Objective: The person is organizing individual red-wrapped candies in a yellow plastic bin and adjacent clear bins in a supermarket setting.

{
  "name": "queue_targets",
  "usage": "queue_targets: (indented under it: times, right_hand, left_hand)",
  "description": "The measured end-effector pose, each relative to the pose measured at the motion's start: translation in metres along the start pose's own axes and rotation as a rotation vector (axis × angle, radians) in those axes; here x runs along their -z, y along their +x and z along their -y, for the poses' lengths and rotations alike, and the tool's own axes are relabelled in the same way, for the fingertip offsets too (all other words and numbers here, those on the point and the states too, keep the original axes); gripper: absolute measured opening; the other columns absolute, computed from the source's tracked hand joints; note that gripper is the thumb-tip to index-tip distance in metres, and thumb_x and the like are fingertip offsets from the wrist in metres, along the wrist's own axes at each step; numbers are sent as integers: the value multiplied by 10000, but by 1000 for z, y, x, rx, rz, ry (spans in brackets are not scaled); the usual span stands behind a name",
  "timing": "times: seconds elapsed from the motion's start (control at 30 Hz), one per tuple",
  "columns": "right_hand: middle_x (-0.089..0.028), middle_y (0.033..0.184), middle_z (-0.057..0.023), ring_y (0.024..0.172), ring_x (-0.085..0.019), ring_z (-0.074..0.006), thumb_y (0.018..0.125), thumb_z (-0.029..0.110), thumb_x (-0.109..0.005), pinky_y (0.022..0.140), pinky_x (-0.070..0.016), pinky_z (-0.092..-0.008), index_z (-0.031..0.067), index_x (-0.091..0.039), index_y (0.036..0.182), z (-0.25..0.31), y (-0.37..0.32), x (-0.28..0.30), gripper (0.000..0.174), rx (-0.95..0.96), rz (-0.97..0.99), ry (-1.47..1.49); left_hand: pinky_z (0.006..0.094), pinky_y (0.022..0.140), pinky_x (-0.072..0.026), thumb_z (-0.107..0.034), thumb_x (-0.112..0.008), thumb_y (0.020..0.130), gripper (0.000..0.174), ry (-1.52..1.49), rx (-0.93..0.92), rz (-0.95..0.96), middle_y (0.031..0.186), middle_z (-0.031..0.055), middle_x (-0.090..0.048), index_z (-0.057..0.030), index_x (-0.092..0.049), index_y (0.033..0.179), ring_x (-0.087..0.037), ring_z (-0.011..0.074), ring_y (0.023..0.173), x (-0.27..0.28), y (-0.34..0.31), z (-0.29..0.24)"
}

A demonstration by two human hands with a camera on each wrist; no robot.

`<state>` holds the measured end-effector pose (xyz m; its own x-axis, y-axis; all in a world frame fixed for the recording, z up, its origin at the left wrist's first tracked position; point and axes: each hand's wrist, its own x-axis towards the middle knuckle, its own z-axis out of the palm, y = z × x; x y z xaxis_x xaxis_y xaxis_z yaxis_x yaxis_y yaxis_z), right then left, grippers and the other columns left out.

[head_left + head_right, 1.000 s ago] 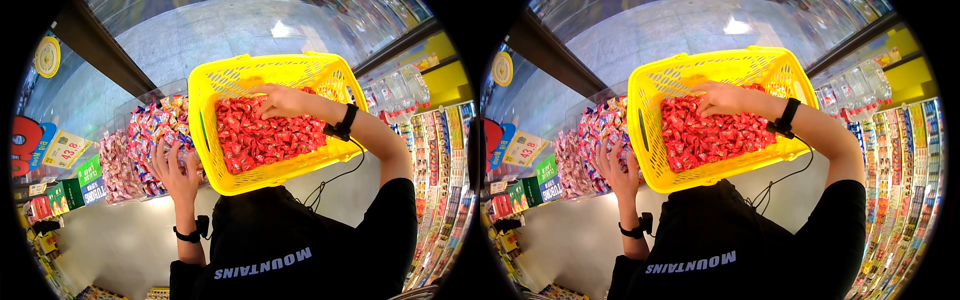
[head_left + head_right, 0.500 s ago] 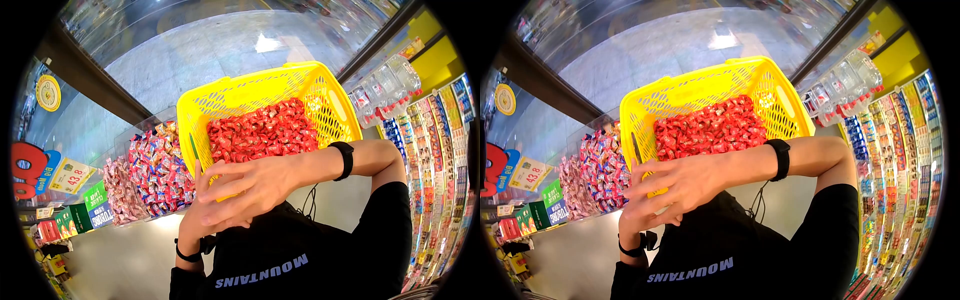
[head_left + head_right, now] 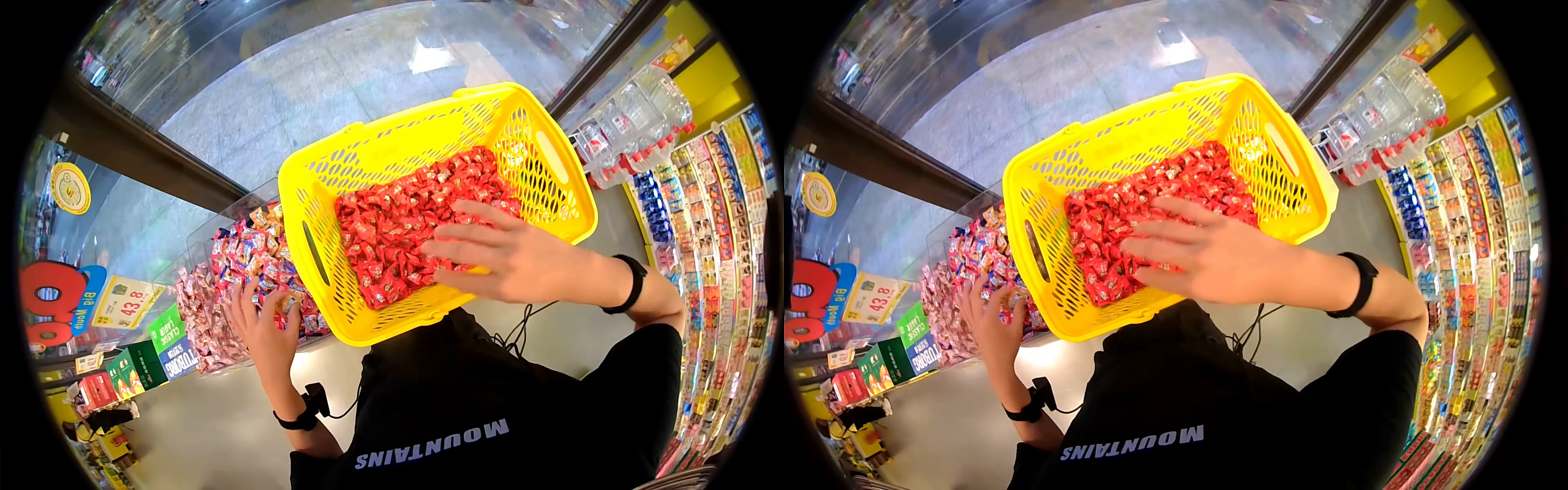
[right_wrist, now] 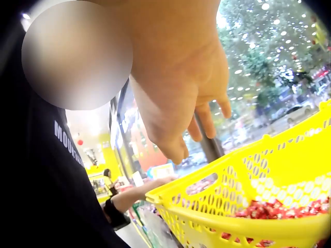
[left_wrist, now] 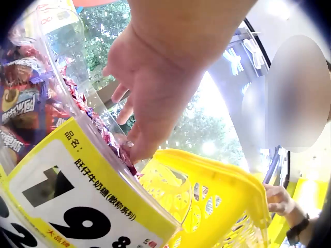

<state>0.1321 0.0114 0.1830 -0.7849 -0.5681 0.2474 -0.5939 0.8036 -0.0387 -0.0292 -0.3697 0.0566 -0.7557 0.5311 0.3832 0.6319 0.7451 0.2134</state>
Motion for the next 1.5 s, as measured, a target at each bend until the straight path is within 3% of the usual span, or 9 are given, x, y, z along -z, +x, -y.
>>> queue_targets:
  times: [0.2, 0.33, 0.47, 0.6, 0.8, 0.97, 1.27, 1.37, 1.5]
  right_hand:
    - [-671, 1396, -112, 1288, -648, -317, 841, 152, -784, 1148, -493, -507, 100, -769, 1085, -16, -66, -9, 250, -397, -75, 1]
    - [-692, 1325, -104, 1172, -681, -326, 838, 148, -836, 1026, -559, -456, 94, -773, 1083, -23, -106, -18, 259, -604, -161, -12]
    - [-701, 1288, -107, 1131, -688, -328, 849, 150, -836, 981, -565, -445, 78, -774, 1068, -27, -126, -27, 238, -707, -280, 18]
    - [-704, 1284, -110, 1130, -685, -331, 853, 155, -836, 981, -561, -449, 79, -771, 1086, -29, -133, -35, 254, -745, -387, 64]
    - [-704, 1279, -100, 1177, -673, -329, 853, 190, -839, 1038, -537, -473, 96, -773, 1091, -32, -137, -35, 264, -744, -455, 52]
    - [-689, 1323, -84, 1229, -656, -295, 857, 236, -822, 1110, -490, -486, 119, -768, 1080, -33, -138, -42, 258, -751, -432, 41]
    - [-679, 1327, -65, 1258, -634, -279, 838, 241, -838, 1122, -467, -507, 136, -780, 1093, -36, -134, -39, 281, -763, -383, 88]
    - [-690, 1317, -67, 1243, -645, -283, 835, 229, -842, 1113, -473, -508, 137, -797, 1100, -36, -131, -38, 284, -745, -378, 97]
    - [-699, 1323, -90, 1213, -664, -309, 836, 168, -832, 1102, -483, -521, 109, -796, 1099, -38, -130, -36, 272, -714, -362, 91]
  left_hand:
    - [610, 1237, -309, -135, -845, 832, 397, -38, -51, -44, 1527, 149, -551, -137, -742, 1215, -438, 449, 1466, 36, 35, -20]
    - [560, 1246, -307, -80, -786, 855, 389, -119, -253, -60, 1552, 221, -536, -99, -737, 1240, -428, 450, 1496, 100, 98, -73]
    - [537, 1233, -335, -124, -784, 850, 371, -181, -565, 63, 1542, 185, -554, -93, -745, 1217, -436, 443, 1493, 116, 171, -164]
    - [536, 1208, -384, -211, -770, 877, 447, -270, -883, 336, 1519, 161, -558, -114, -704, 1309, -474, 428, 1441, 29, 211, -249]
    - [543, 1244, -353, -339, -660, 990, 655, 88, -588, 931, 1628, 203, -448, -90, -480, 1569, -418, 442, 1499, -139, 208, -271]
    - [580, 1219, -369, -397, -630, 1007, 682, 154, -507, 932, 1644, 233, -423, -76, -456, 1582, -382, 441, 1529, -217, 186, -248]
    - [536, 1194, -410, -337, -666, 963, 594, 102, -591, 776, 1516, 211, -549, -47, -584, 1474, -483, 398, 1435, -231, 185, -234]
    - [512, 1151, -443, -258, -659, 960, 506, 148, -648, 750, 1482, 168, -569, -64, -611, 1425, -486, 354, 1428, -181, 195, -249]
    - [485, 1155, -434, -221, -742, 890, 516, -64, -709, 396, 1387, 136, -624, -54, -630, 1365, -540, 354, 1335, -80, 199, -251]
